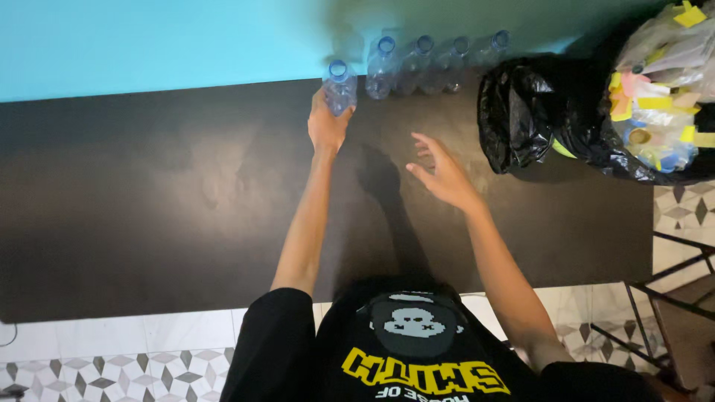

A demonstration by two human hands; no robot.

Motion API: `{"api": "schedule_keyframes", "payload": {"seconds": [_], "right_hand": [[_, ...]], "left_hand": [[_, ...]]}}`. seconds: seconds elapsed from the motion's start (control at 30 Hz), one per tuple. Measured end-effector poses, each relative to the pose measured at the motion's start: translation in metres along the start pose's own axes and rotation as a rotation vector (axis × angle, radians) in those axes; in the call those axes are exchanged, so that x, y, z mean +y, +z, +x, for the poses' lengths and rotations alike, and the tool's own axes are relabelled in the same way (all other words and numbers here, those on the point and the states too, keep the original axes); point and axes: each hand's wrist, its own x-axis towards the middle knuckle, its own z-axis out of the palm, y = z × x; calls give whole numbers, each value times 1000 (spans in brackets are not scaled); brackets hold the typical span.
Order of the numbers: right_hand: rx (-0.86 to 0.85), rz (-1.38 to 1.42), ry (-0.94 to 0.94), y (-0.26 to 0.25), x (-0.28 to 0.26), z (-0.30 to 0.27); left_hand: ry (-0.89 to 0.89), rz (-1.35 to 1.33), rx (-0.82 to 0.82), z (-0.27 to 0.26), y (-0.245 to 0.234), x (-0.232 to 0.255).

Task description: The person sorts recyclables from a black trash bag on a dark countertop. They remove plastic bottles, bottle caps, and small plastic items, placing them in separate piles on the counter. The person handles items one at a time and arranges them by type.

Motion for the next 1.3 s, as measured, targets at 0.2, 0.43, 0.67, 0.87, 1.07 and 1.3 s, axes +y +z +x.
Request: {"api": "schedule_keyframes", "payload": {"seconds": [0.2, 0.43, 0.67, 0.87, 1.07, 1.3], "right_hand": [[35, -9, 55, 6, 13, 11], [41, -19, 39, 13, 27, 21], [46, -19, 57, 14, 20, 30], [56, -14, 76, 18, 20, 31], [34, -52, 114, 17, 23, 27], [30, -24, 122, 16, 24, 27]], "left_hand": [[99, 6, 23, 28, 21, 2], [45, -7, -43, 40, 21, -2], [104, 22, -33, 45, 26, -7], [108, 12, -22, 46, 30, -7], [38, 94, -34, 48, 35, -2], [47, 207, -45, 52, 38, -6]]}}
